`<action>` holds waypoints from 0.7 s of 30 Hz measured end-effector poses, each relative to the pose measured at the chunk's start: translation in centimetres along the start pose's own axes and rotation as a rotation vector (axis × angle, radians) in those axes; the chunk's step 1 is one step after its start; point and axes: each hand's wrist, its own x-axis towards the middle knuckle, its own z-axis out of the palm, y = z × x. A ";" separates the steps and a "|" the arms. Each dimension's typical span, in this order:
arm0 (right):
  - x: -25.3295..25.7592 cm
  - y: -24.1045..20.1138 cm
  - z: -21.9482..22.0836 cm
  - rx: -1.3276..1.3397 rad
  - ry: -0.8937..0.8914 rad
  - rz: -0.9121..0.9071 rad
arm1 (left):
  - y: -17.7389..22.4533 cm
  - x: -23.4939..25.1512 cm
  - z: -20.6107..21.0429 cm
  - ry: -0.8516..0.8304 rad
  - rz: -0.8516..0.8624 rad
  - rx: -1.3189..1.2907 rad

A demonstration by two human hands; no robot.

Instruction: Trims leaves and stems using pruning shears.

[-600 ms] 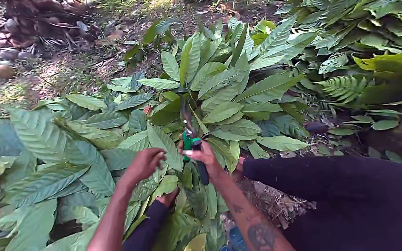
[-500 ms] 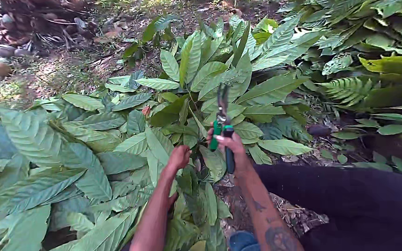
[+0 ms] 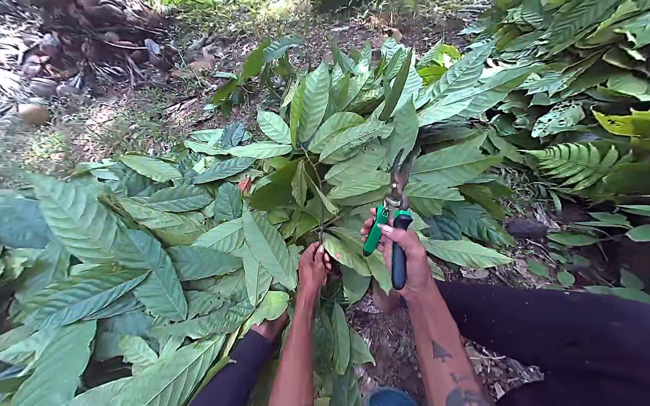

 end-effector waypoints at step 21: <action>-9.7 1.2 11.2 -0.848 -0.552 -0.113 | 10.5 -12.3 -12.6 0.447 0.715 0.033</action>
